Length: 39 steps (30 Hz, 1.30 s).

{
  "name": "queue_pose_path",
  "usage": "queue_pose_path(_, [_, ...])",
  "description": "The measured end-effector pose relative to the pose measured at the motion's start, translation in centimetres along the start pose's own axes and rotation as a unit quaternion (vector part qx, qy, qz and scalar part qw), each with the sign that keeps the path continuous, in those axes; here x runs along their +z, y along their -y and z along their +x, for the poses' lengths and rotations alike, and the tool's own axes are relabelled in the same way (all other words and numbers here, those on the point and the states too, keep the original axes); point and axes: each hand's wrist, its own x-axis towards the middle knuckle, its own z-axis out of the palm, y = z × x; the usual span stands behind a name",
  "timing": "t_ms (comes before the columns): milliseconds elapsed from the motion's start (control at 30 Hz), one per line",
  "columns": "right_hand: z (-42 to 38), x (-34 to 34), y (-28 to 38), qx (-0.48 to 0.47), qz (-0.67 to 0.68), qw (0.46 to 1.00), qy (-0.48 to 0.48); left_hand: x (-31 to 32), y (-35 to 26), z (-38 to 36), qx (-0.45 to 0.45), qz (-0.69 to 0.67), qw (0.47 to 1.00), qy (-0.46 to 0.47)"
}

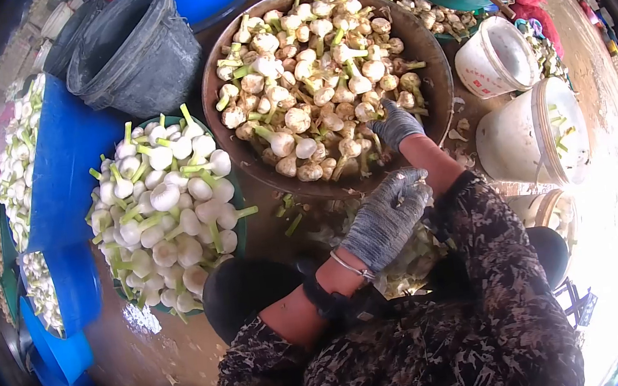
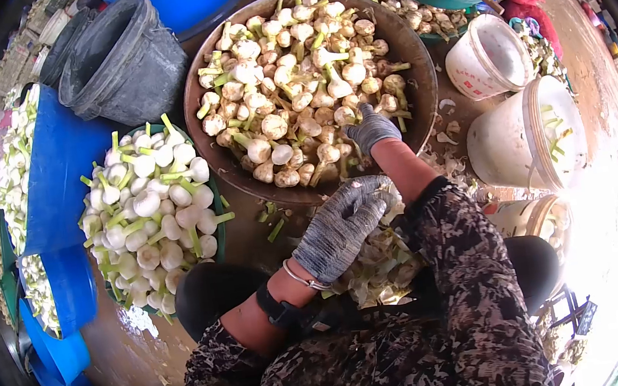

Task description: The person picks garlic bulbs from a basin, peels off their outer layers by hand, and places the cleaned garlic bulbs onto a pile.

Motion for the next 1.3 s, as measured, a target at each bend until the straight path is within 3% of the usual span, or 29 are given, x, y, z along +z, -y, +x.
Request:
queue_pose_path(67, [1.7,1.8,0.6,0.012,0.063,0.998,0.004,-0.8,-1.0,0.2,-0.083,-0.112,0.99,-0.028])
queue_pose_path(133, [2.3,3.9,0.4,0.015,0.114,0.988,-0.108,-1.2,-0.5,0.5,-0.09,-0.16,0.982,-0.035])
queue_pose_path(167, [2.7,4.1,0.2,0.054,0.287,0.955,-0.041,-1.5,-0.7,0.8,-0.096,-0.217,0.969,-0.071])
queue_pose_path(200, [3.0,4.1,-0.3,0.09,0.45,0.888,0.022,-1.6,-0.9,1.1,-0.1,-0.275,0.95,-0.107])
queue_pose_path(233, [2.1,3.2,-0.6,0.084,0.538,0.837,0.049,-1.7,0.9,1.4,-0.066,-0.203,0.966,-0.149])
queue_pose_path(267, [0.4,1.7,-0.5,0.073,0.62,0.777,0.075,-1.8,-0.2,1.7,-0.103,-0.318,0.922,-0.196])
queue_pose_path(333, [-3.4,-2.1,-0.5,0.138,0.717,0.655,0.196,-2.4,1.2,2.1,-0.147,-0.389,0.878,-0.237])
queue_pose_path(400, [-6.9,-3.6,-0.7,0.089,0.804,0.536,0.24,-2.6,1.4,2.4,-0.164,-0.497,0.826,-0.21])
queue_pose_path(467, [-8.5,-3.6,-2.1,0.103,0.79,0.544,0.262,-2.6,1.7,2.5,-0.129,-0.552,0.819,-0.088])
queue_pose_path(500, [-11.5,-6.1,1.1,0.125,0.799,0.543,0.226,-2.1,2.0,2.5,-0.132,-0.55,0.82,-0.084])
queue_pose_path(533, [-11.9,-5.7,0.2,0.055,0.782,0.557,0.275,-1.6,2.0,2.4,-0.111,-0.54,0.832,-0.063])
queue_pose_path(600, [-12.5,-5.0,-1.1,-0.003,0.78,0.57,0.259,-0.9,2.0,2.1,-0.092,-0.526,0.845,-0.038])
queue_pose_path(633, [-13.4,-6.0,-0.2,-0.035,0.757,0.622,0.196,-0.7,1.5,1.9,-0.082,-0.505,0.857,-0.059])
queue_pose_path(667, [-12.8,-5.2,-1.1,-0.146,0.584,0.795,0.077,-0.6,1.2,1.8,-0.072,-0.482,0.869,-0.081])
queue_pose_path(733, [-14.6,-6.1,-1.0,-0.133,0.466,0.873,-0.062,-0.3,1.2,1.4,-0.052,-0.468,0.879,-0.081])
queue_pose_path(767, [-15.7,-6.8,-0.8,-0.172,0.464,0.859,-0.129,0.0,1.2,1.2,-0.038,-0.427,0.894,-0.129])
queue_pose_path(833, [-18.4,-8.6,-0.1,-0.174,0.419,0.88,-0.142,0.3,1.3,1.1,-0.02,-0.332,0.923,-0.191])
queue_pose_path(1000, [-21.0,-8.1,0.2,-0.188,0.253,0.907,-0.279,2.1,0.7,0.7,-0.015,-0.259,0.942,-0.211])
queue_pose_path(1067, [-21.2,-7.8,0.3,-0.171,0.259,0.906,-0.286,2.6,-0.1,0.4,-0.013,-0.175,0.959,-0.222])
queue_pose_path(1133, [-21.4,-7.8,-0.1,-0.173,0.162,0.916,-0.325,2.8,0.8,0.1,0.012,-0.202,0.96,-0.196])
queue_pose_path(1200, [-21.4,-7.8,-0.4,-0.172,0.185,0.913,-0.319,2.8,0.8,-0.1,0.033,-0.279,0.945,-0.169])
queue_pose_path(1267, [-21.5,-7.9,-0.4,-0.143,0.348,0.902,-0.212,2.6,0.7,-0.3,0.038,-0.28,0.945,-0.163])
queue_pose_path(1300, [-22.0,-8.1,-0.5,-0.161,0.336,0.904,-0.209,2.5,0.7,-0.3,0.04,-0.295,0.94,-0.168])
